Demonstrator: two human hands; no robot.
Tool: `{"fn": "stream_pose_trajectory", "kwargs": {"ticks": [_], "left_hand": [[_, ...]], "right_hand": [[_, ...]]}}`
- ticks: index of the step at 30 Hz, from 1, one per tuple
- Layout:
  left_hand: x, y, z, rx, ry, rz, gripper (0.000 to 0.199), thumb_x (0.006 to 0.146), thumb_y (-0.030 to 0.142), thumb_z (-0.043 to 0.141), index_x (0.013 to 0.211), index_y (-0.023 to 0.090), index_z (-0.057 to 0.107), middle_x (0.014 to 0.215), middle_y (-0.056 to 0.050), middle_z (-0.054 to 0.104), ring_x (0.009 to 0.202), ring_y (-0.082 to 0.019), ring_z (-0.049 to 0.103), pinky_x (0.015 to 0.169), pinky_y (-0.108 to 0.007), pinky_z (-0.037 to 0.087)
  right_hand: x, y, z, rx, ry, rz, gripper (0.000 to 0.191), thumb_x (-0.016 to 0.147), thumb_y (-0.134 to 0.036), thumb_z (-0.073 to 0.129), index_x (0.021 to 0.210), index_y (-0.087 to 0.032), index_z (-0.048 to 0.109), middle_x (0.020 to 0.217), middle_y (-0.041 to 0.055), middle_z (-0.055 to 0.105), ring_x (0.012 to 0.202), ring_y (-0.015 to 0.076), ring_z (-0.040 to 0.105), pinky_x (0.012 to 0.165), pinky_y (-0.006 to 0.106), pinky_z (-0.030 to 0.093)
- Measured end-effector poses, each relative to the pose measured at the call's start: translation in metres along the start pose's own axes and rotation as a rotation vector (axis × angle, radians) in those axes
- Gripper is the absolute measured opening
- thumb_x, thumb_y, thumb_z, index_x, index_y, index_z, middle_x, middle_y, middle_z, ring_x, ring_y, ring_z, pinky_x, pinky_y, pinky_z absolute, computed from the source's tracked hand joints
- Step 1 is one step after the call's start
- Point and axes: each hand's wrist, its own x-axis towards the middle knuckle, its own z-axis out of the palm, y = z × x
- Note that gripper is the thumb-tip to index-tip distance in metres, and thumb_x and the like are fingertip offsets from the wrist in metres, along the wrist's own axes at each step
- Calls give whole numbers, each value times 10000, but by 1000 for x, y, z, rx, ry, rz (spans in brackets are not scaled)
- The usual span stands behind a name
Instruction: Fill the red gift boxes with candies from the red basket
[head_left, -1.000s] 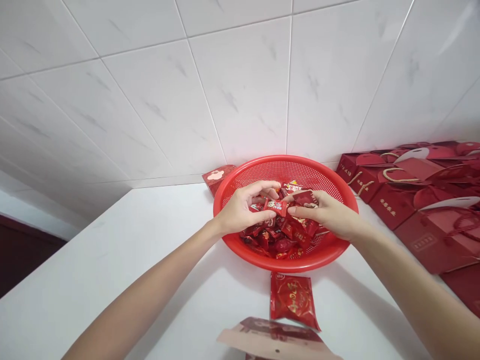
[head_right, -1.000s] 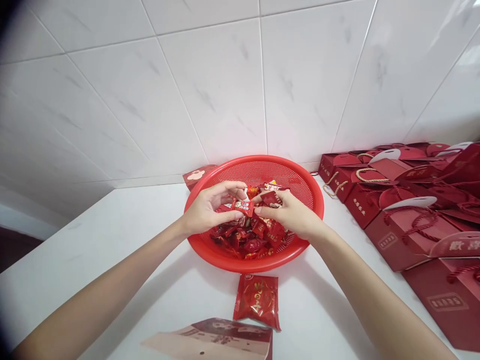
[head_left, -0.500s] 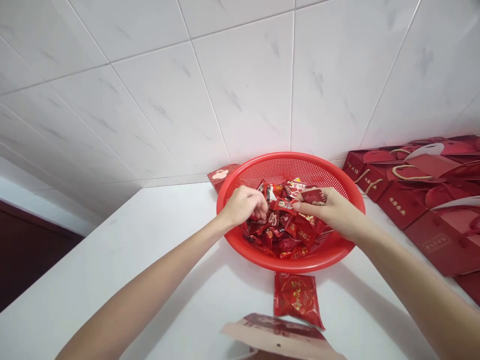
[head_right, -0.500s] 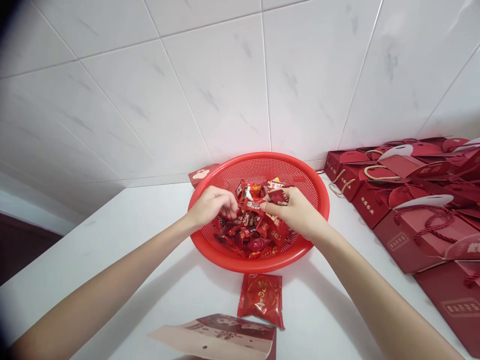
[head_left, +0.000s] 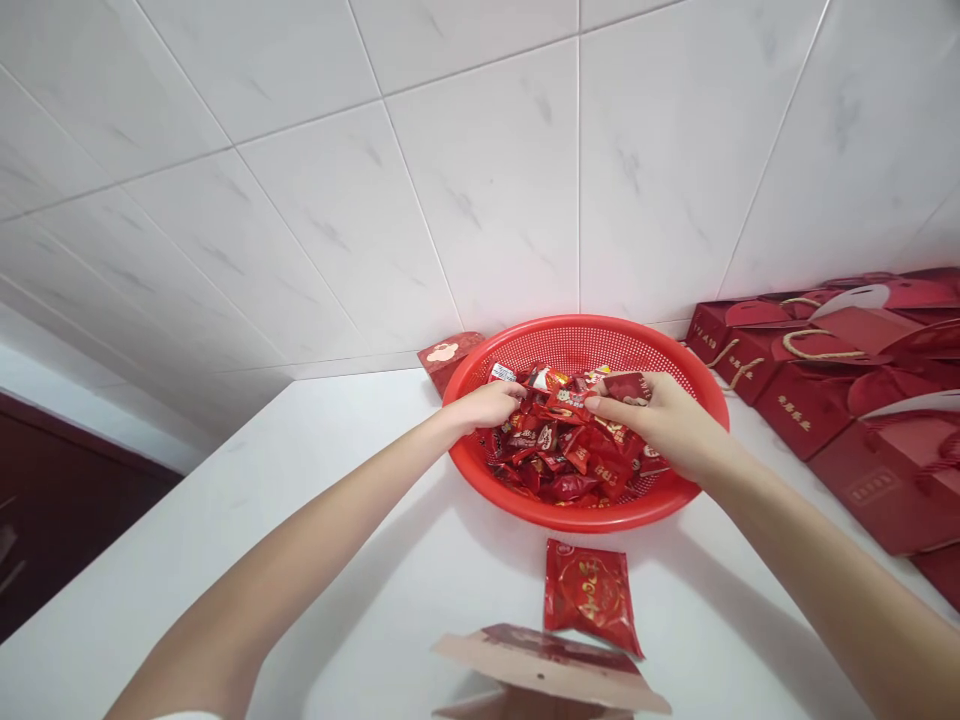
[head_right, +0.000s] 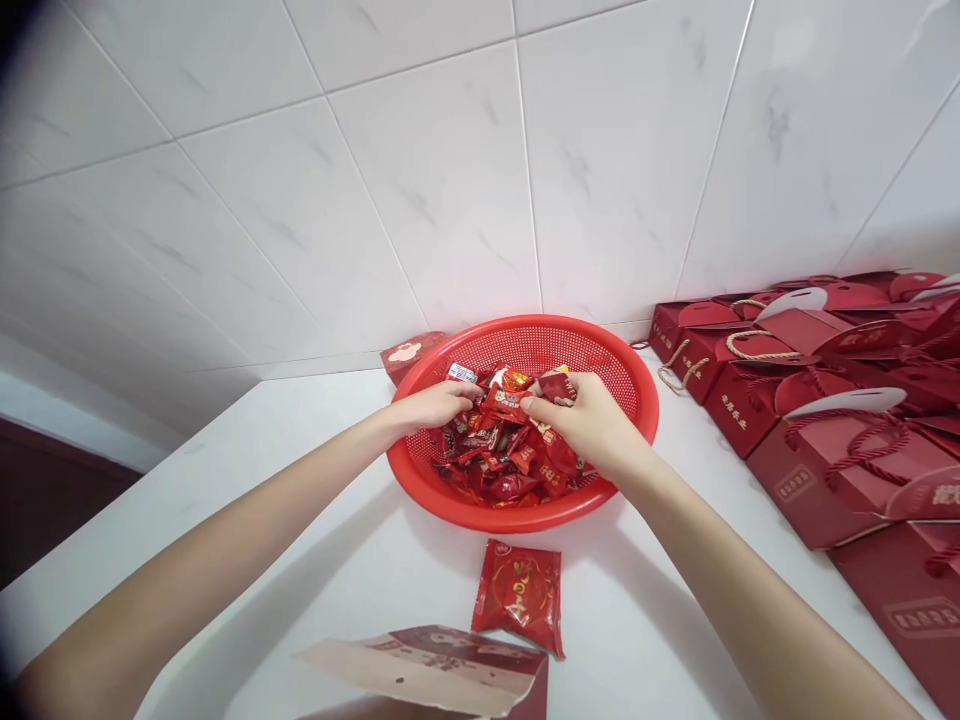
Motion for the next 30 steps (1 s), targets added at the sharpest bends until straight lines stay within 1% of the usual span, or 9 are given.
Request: {"fn": "stream_pose_trajectory", "kwargs": {"ticks": [4,7,11,14,17,20,24,28,30], "left_hand": [[12,-3,-17,117,-77,41,512,728,65,469,1167,182,705,1173,-54,730,1041,-207,672,839,-241,515],[17,-4,-28,209,-167,80,543,641,29,523,1096,240,733,1126,-13,745,1020,-204,668,827,-232,502],[14,-3,-30,326,-242,149,612,623,27,571,1176,260,691,1174,-21,711,1018,-209,650,790,-232,494],[9,-1,-24,411,-215,184,549,642,106,670,1180,216,676,1207,-76,664,1023,-242,627,765,-255,486],[8,-1,-20,399,-195,154,448,665,172,708,1111,207,683,1114,-69,676,953,-234,630,704,-251,474],[10,-4,-16,359,-137,146,339,709,173,673,1044,218,695,1018,-43,698,894,-213,641,668,-242,465],[14,-7,-13,361,9,168,309,801,133,559,1072,211,685,1052,-63,710,978,-227,642,783,-270,474],[15,-7,-11,350,19,195,293,904,155,437,1061,214,677,1033,-56,718,951,-206,653,810,-267,472],[14,-6,-11,349,3,209,257,914,189,449,1036,202,675,1020,-60,711,937,-205,652,806,-266,473]], "right_hand": [[1,0,-1,11,25,5,326,720,-477,717,766,-168,627,747,44,672,706,205,636,615,310,505],[0,-1,-1,-9,30,1,336,729,-490,706,750,-168,613,727,39,655,679,193,616,595,303,489],[0,-2,0,-41,47,-5,336,738,-494,693,728,-172,599,687,27,627,630,172,582,559,288,456],[1,-1,0,-21,35,6,326,731,-484,698,735,-172,603,711,33,640,650,180,596,574,292,462],[2,0,0,-37,37,-12,316,736,-473,697,739,-171,604,700,28,631,649,178,590,578,294,460],[1,0,-1,-62,41,-24,321,745,-482,692,739,-173,609,697,30,635,656,185,595,587,301,467],[0,-1,0,-32,21,-18,334,736,-491,707,764,-168,627,737,48,667,699,205,626,618,316,495],[1,-1,1,-22,21,-6,334,735,-485,709,788,-162,644,772,59,685,720,214,641,630,322,507],[1,0,1,-28,30,-10,324,735,-476,708,779,-162,640,754,55,678,708,211,637,625,323,505]]}}
